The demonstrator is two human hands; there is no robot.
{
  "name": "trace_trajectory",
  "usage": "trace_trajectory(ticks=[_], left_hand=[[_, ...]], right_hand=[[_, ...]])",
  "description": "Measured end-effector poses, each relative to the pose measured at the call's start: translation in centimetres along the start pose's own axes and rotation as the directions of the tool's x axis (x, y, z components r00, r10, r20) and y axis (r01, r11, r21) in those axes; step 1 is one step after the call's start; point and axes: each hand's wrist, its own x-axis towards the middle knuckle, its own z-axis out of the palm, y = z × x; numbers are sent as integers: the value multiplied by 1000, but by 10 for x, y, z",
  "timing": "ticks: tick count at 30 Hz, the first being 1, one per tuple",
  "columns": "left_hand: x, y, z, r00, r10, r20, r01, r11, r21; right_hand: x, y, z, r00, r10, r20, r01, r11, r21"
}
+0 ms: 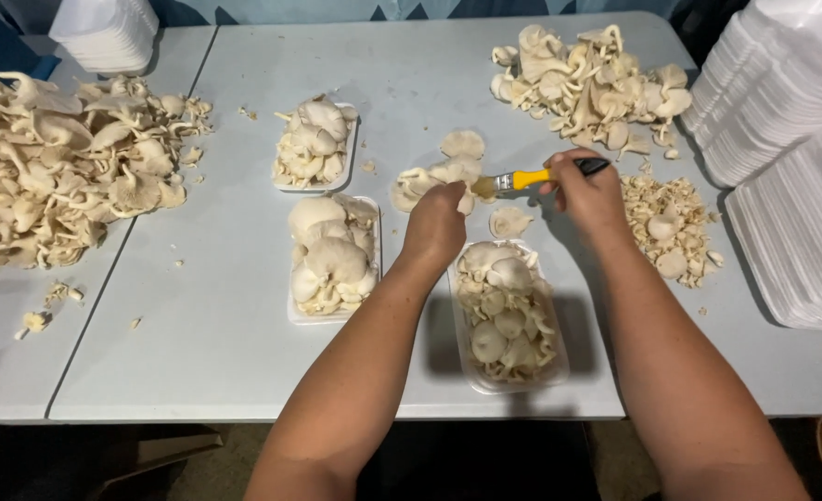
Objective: Cleaning oyster mushrooms with a brush and packing them into styrofoam trays
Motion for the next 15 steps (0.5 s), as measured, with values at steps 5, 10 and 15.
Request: trace_trajectory(ticks=[5, 10, 15], left_hand=[[-11, 20, -12, 998, 34, 55, -43, 985, 167], [-17, 22, -10, 994, 82, 75, -103, 934, 343], [-9, 8, 2, 986, 157, -62, -124, 922, 366]], right_hand=[[5, 4, -4, 999, -1, 42, -2, 998, 59], [-1, -7, -6, 999, -41, -2, 41, 997, 69], [-4, -8, -6, 985, -174, -2, 173, 981, -82]])
